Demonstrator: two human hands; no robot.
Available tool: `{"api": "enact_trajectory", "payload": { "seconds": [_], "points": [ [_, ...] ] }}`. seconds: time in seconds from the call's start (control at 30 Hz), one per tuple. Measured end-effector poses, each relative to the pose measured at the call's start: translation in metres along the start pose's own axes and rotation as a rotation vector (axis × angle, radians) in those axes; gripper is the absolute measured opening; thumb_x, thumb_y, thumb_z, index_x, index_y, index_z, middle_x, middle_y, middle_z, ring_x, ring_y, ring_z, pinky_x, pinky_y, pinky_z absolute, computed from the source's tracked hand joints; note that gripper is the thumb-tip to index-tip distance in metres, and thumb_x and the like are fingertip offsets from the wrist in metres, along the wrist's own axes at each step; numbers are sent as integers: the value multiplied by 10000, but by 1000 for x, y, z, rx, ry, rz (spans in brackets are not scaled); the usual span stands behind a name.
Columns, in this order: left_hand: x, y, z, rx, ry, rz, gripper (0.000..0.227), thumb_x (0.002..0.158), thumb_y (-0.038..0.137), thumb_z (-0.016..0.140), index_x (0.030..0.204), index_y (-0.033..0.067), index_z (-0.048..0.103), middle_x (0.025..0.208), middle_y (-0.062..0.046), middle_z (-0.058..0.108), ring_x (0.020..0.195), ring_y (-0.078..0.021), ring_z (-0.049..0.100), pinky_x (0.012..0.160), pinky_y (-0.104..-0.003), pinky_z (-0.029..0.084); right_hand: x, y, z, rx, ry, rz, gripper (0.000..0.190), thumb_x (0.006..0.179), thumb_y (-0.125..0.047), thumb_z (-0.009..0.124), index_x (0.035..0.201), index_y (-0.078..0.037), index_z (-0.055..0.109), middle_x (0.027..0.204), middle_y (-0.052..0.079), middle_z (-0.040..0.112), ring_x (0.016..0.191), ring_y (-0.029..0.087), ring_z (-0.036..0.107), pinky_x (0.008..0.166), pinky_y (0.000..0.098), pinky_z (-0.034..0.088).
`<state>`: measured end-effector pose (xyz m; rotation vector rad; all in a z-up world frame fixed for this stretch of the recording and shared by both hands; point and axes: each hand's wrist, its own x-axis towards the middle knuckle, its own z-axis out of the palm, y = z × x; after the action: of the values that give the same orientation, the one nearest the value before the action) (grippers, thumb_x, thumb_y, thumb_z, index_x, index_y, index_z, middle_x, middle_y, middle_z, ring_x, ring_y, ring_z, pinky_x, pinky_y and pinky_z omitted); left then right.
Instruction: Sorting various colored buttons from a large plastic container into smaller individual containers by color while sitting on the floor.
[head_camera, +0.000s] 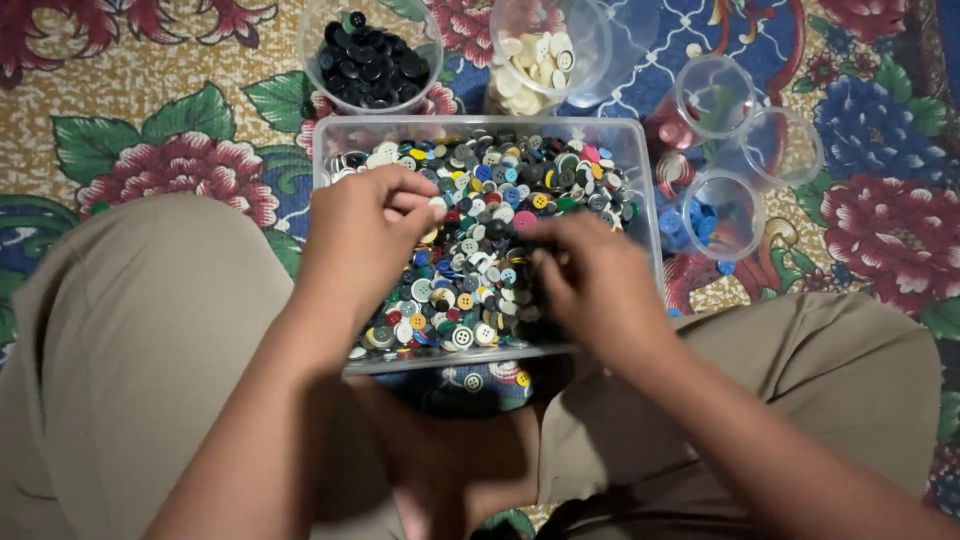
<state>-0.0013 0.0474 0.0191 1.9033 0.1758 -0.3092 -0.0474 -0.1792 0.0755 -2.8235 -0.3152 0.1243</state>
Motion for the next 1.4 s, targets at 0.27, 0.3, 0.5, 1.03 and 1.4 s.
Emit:
{"api": "enact_trajectory", "payload": {
  "seconds": [0.27, 0.3, 0.5, 1.03, 1.4],
  "points": [
    [2, -8, 11, 62, 29, 102, 161, 881, 140, 755, 1028, 194, 794, 941, -55, 803, 774, -196, 758, 688, -323, 605, 39, 2, 19, -27, -9, -93, 289, 876, -206, 768, 1164, -195, 749, 1044, 62, 671, 963, 367, 710, 827, 473, 573],
    [4, -8, 10, 56, 51, 102, 162, 893, 131, 746, 1037, 192, 790, 951, -56, 801, 787, -196, 759, 699, -317, 607, 41, 1, 22, -35, -51, -103, 248, 865, -213, 779, 1112, -196, 766, 1002, 52, 684, 935, 354, 722, 812, 461, 579],
    [3, -13, 2, 7, 69, 62, 143, 900, 97, 712, 1019, 150, 771, 877, -73, 788, 667, -193, 755, 652, -314, 601, 21, -8, 13, -13, -143, -17, 118, 886, -225, 749, 993, -203, 792, 987, 75, 715, 952, 382, 732, 820, 473, 590],
    [63, -34, -14, 458, 91, 87, 43, 897, 168, 773, 921, 147, 745, 748, -26, 736, 647, -209, 754, 695, -385, 623, -8, -5, 5, 306, 162, 223, 342, 838, -161, 754, 1174, -218, 779, 759, 9, 781, 656, 192, 741, 614, 298, 586],
    [22, -6, -11, 259, 211, 91, 110, 902, 179, 802, 963, 142, 718, 891, -79, 784, 918, -328, 744, 798, -447, 594, -23, -17, 8, 396, 136, 369, 275, 847, -133, 716, 1079, -211, 843, 810, 77, 769, 738, 246, 729, 670, 346, 584]
  ]
}}
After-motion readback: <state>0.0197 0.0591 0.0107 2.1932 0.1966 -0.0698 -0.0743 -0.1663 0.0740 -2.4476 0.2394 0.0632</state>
